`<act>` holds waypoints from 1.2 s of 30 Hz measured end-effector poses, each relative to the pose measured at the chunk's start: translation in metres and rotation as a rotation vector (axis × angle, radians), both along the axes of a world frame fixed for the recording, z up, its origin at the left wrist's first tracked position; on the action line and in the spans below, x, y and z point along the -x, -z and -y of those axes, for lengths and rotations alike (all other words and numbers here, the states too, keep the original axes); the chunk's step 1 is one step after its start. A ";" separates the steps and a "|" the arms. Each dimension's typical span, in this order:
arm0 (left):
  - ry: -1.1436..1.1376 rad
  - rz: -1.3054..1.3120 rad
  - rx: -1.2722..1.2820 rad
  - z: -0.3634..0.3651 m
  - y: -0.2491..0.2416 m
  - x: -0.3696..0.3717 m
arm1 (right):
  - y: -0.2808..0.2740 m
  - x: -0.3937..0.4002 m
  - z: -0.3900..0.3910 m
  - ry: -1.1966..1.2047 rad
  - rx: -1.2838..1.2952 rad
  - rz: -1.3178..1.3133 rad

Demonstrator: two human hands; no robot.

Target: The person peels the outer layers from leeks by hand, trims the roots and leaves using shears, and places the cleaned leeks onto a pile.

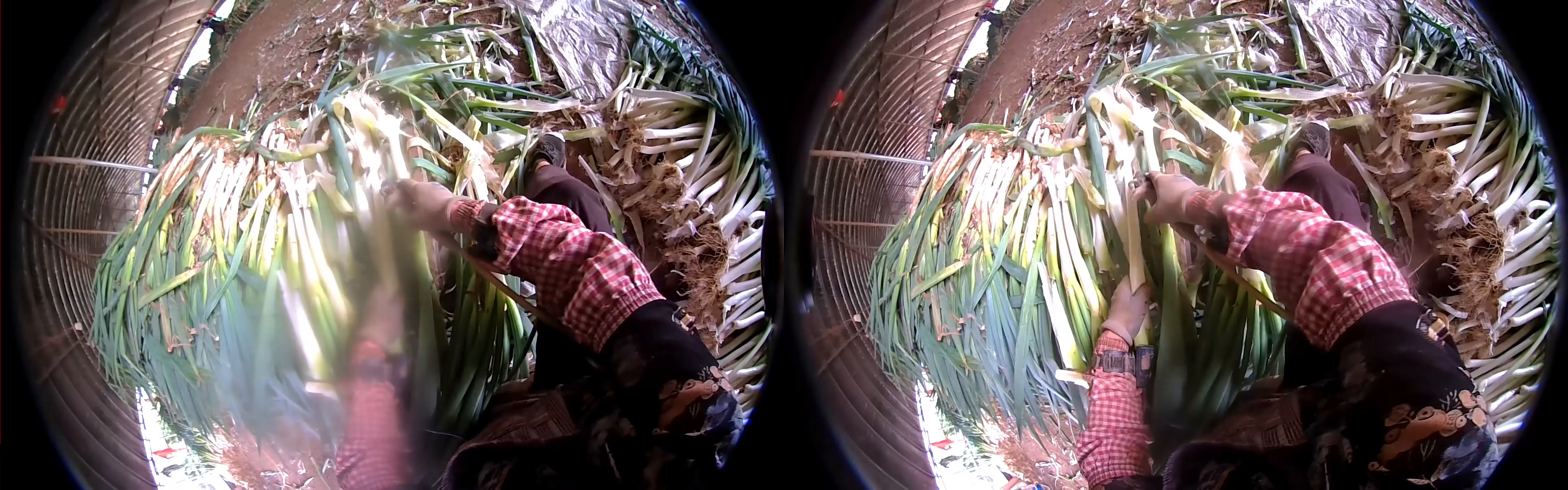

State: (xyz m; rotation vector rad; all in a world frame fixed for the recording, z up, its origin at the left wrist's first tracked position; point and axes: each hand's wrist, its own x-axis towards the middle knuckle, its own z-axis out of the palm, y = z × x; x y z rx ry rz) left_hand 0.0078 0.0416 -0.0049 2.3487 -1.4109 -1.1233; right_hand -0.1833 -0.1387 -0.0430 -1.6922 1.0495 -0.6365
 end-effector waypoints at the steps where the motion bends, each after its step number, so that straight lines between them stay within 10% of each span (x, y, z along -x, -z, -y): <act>1: -0.003 -0.034 0.026 -0.004 -0.004 0.002 | 0.000 0.001 0.001 0.015 -0.104 -0.026; 11: -0.025 -0.181 0.040 -0.019 -0.012 0.029 | -0.042 0.062 -0.036 -0.102 -0.107 0.045; 13: 0.010 -0.202 0.115 -0.033 0.089 -0.016 | -0.033 0.078 -0.051 -0.172 -0.076 0.099; 16: 0.116 -0.180 0.251 -0.047 0.086 0.000 | -0.053 0.122 -0.082 -0.194 0.006 -0.068; 23: 0.028 0.131 0.369 -0.033 0.026 0.050 | -0.036 0.127 -0.097 -0.185 0.053 0.026; 28: -0.014 0.706 0.405 0.026 0.008 0.020 | -0.042 0.132 -0.061 -0.007 0.154 -0.387; 36: -0.146 0.203 0.070 0.104 0.065 0.029 | -0.031 0.136 -0.082 -0.061 0.169 -0.054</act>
